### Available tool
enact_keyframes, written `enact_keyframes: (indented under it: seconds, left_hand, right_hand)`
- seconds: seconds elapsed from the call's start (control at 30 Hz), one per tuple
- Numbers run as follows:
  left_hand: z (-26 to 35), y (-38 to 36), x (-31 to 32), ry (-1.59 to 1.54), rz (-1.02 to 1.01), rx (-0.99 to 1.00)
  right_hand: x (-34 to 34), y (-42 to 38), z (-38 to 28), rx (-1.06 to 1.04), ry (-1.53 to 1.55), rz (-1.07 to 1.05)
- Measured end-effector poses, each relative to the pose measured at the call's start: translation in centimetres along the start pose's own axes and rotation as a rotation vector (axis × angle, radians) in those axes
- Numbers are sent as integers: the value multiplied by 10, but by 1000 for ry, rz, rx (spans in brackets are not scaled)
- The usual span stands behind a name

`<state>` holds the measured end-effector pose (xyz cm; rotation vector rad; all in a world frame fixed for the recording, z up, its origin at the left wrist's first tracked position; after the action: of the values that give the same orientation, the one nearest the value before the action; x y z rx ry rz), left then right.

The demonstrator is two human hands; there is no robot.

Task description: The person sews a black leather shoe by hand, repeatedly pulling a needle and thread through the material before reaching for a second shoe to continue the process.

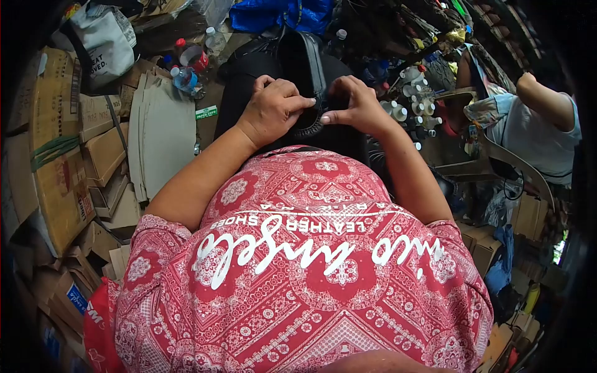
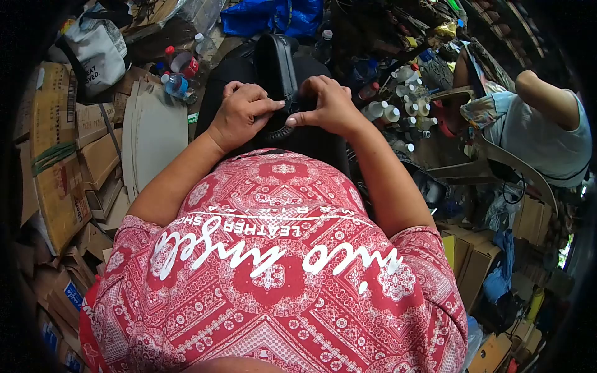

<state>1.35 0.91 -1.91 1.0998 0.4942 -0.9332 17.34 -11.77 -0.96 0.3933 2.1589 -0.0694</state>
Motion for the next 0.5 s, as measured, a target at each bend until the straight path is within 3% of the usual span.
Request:
enact_keyframes:
  seconds: [0.03, 0.1, 0.37, 0.43, 0.5]
  left_hand:
    - [0, 0, 0, 2, 1, -3]
    - [0, 0, -1, 2, 2, -9]
    - [2, 2, 2, 2, 1, -8]
    - [2, 3, 3, 5, 7, -1]
    - [1, 2, 5, -12, -21, -30]
  right_hand:
    - [2, 2, 2, -3, 0, -2]
    - [10, 4, 9, 128, 473, -4]
    - [19, 16, 0, 219, 248, 37]
    - [23, 22, 4, 142, 134, 228]
    - [33, 38, 16, 157, 231, 320]
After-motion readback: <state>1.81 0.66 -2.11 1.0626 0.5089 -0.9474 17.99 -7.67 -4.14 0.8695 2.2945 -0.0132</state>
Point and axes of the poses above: each hand's wrist, its own y-axis towards the middle knuckle, its own x-axis out of the palm, z = x × y, the point moved 3 cm from there along y, towards the middle knuckle, and after that the axes turned 2 degrees about -x, right-handed, at the moved point
